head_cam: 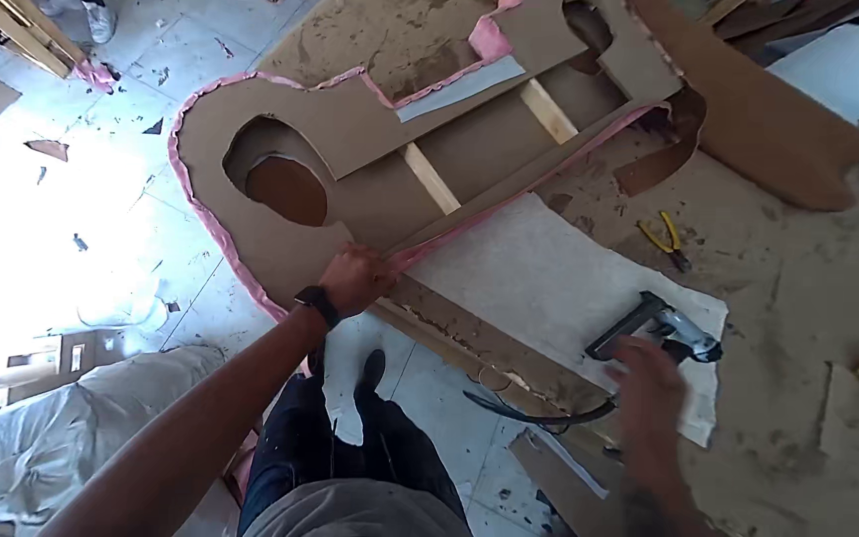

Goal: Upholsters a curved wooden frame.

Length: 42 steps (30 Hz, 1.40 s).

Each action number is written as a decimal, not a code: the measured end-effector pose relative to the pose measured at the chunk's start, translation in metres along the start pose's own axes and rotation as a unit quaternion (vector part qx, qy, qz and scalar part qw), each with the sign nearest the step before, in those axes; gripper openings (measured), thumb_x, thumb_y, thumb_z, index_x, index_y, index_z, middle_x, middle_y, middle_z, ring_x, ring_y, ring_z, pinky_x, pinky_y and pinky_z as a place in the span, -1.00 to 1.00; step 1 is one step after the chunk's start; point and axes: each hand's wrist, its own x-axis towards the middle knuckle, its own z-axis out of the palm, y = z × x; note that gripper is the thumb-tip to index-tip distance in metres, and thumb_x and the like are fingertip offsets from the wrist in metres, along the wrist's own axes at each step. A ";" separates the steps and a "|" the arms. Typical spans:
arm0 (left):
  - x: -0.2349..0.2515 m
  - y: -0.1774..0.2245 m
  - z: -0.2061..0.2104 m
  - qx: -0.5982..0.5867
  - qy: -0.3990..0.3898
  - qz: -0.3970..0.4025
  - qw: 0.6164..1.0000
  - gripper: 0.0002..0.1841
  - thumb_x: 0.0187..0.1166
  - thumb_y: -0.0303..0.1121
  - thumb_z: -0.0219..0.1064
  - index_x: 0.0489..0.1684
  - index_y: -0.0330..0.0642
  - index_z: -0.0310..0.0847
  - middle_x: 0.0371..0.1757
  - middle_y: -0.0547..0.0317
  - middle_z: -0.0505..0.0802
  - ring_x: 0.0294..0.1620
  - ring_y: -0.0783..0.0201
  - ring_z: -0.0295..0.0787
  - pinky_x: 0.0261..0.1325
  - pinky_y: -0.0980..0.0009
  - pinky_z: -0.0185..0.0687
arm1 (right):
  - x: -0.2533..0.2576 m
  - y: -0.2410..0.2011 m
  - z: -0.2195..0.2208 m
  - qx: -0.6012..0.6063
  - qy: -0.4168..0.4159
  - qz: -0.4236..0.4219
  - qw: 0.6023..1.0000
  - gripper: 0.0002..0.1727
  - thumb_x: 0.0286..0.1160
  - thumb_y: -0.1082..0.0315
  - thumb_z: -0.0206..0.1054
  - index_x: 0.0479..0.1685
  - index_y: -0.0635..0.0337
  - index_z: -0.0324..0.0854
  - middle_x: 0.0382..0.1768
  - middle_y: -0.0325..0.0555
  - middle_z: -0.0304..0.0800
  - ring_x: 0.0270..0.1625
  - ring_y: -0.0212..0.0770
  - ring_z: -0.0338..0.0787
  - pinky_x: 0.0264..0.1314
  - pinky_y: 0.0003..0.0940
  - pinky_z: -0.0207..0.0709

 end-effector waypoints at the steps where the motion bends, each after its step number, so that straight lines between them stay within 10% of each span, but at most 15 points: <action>1: -0.009 -0.003 -0.010 -0.035 -0.010 -0.004 0.999 -0.45 0.70 0.11 0.25 -0.74 -0.03 0.65 -0.49 0.31 0.74 -0.20 0.27 0.71 0.13 0.17 0.62 | -0.037 -0.016 0.043 0.036 -0.059 0.005 0.998 -0.57 0.80 0.13 0.08 0.32 0.27 0.58 0.11 0.04 0.79 0.07 -0.09 0.82 0.05 -0.03 0.75; 5: -0.104 -0.018 -0.075 -0.076 0.074 -0.096 0.990 -0.64 0.64 0.01 0.37 -0.46 0.00 0.85 -0.34 0.34 0.81 -0.14 0.34 0.74 0.02 0.22 0.74 | -0.173 -0.070 0.223 0.098 -0.351 0.050 0.930 -0.60 0.81 0.09 0.12 0.21 0.21 0.68 0.02 -0.07 0.90 0.00 -0.12 0.89 -0.08 -0.15 0.79; 10: -0.222 0.000 -0.042 -0.086 0.160 -0.192 0.964 -0.80 0.50 -0.02 0.50 -0.24 0.11 0.87 -0.19 0.37 0.82 -0.07 0.37 0.77 0.00 0.26 0.80 | -0.216 -0.087 0.319 0.027 -0.406 0.013 0.913 -0.42 0.63 -0.31 0.19 -0.13 0.05 0.76 -0.42 -0.23 0.81 -0.36 -0.26 0.79 -0.22 -0.15 0.72; 14: -0.212 -0.010 -0.047 -0.053 0.120 -0.032 0.991 -0.78 0.60 -0.19 0.40 0.11 0.28 0.87 0.34 0.36 0.79 0.54 0.21 0.57 0.56 0.03 0.56 | -0.216 -0.055 0.310 0.148 -0.449 -0.002 0.881 -0.55 0.84 0.13 0.09 -0.28 0.27 0.73 -0.46 -0.11 0.79 -0.42 -0.26 0.75 -0.30 -0.37 0.65; 17: -0.174 -0.024 -0.069 0.062 -0.067 0.086 0.992 -0.56 0.45 -0.08 0.54 0.36 0.47 0.74 0.75 0.37 0.49 0.90 0.04 0.02 0.89 -0.23 -0.10 | -0.221 -0.042 0.312 0.180 -0.438 -0.007 0.881 -0.56 0.84 0.21 0.08 -0.34 0.30 0.73 -0.50 -0.07 0.77 -0.48 -0.25 0.68 -0.36 -0.38 0.58; 19: -0.162 -0.030 -0.068 0.129 -0.134 0.126 0.974 -0.75 0.40 -0.11 0.58 0.02 0.32 0.88 0.72 0.36 0.52 0.92 0.00 -0.03 0.89 -0.33 -0.32 | -0.219 -0.044 0.318 0.174 -0.437 0.029 0.882 -0.58 0.82 0.23 0.11 -0.35 0.34 0.70 -0.51 0.01 0.78 -0.50 -0.19 0.72 -0.41 -0.34 0.60; 23: -0.172 -0.033 -0.071 0.106 -0.095 0.195 0.970 -0.83 0.68 -0.26 0.33 -0.23 0.06 0.88 0.27 0.31 0.84 0.67 0.08 0.45 0.86 -0.08 0.13 | -0.206 -0.059 0.323 0.143 -0.495 0.074 0.854 -0.62 0.74 -0.02 0.25 0.09 0.11 0.72 -0.28 -0.05 0.87 -0.41 -0.17 0.79 -0.42 -0.29 0.66; 27: -0.174 -0.033 -0.070 0.073 -0.074 0.183 0.978 -0.81 0.65 -0.20 0.37 -0.29 0.01 0.87 0.19 0.30 0.87 0.52 0.12 0.59 0.67 0.02 0.41 | -0.200 -0.056 0.332 0.196 -0.500 0.078 0.840 -0.52 0.75 -0.10 0.21 -0.07 0.18 0.72 -0.39 -0.09 0.85 -0.58 -0.29 0.68 -0.61 -0.43 0.49; 33: -0.111 -0.027 -0.053 0.170 -0.145 0.296 0.929 -0.70 0.76 -0.11 0.24 -0.28 -0.03 0.81 0.14 0.15 0.83 0.46 0.04 0.61 0.68 -0.03 0.39 | -0.198 -0.038 0.344 0.249 -0.555 0.097 0.788 -0.60 0.82 0.07 0.12 -0.19 0.18 0.69 -0.50 -0.14 0.70 -0.59 -0.33 0.58 -0.58 -0.47 0.42; 37: -0.082 -0.033 -0.050 0.235 -0.199 0.354 0.883 -0.69 0.77 -0.14 0.20 -0.18 -0.08 0.83 0.37 0.09 0.76 0.58 -0.05 0.51 0.85 -0.17 0.04 | -0.201 -0.031 0.359 0.329 -0.553 0.101 0.759 -0.47 0.84 -0.09 0.01 -0.27 0.15 0.65 -0.56 -0.20 0.57 -0.63 -0.36 0.48 -0.61 -0.48 0.35; 42: -0.090 -0.015 -0.051 0.135 -0.188 0.284 0.931 -0.69 0.67 -0.12 0.34 -0.43 -0.06 0.82 0.54 0.06 0.69 0.76 -0.06 0.35 0.90 -0.25 -0.06 | -0.224 -0.008 0.306 0.254 -0.261 -0.030 0.931 -0.62 0.67 -0.11 0.26 -0.11 0.04 0.63 -0.53 -0.18 0.56 -0.57 -0.18 0.56 -0.59 -0.15 0.49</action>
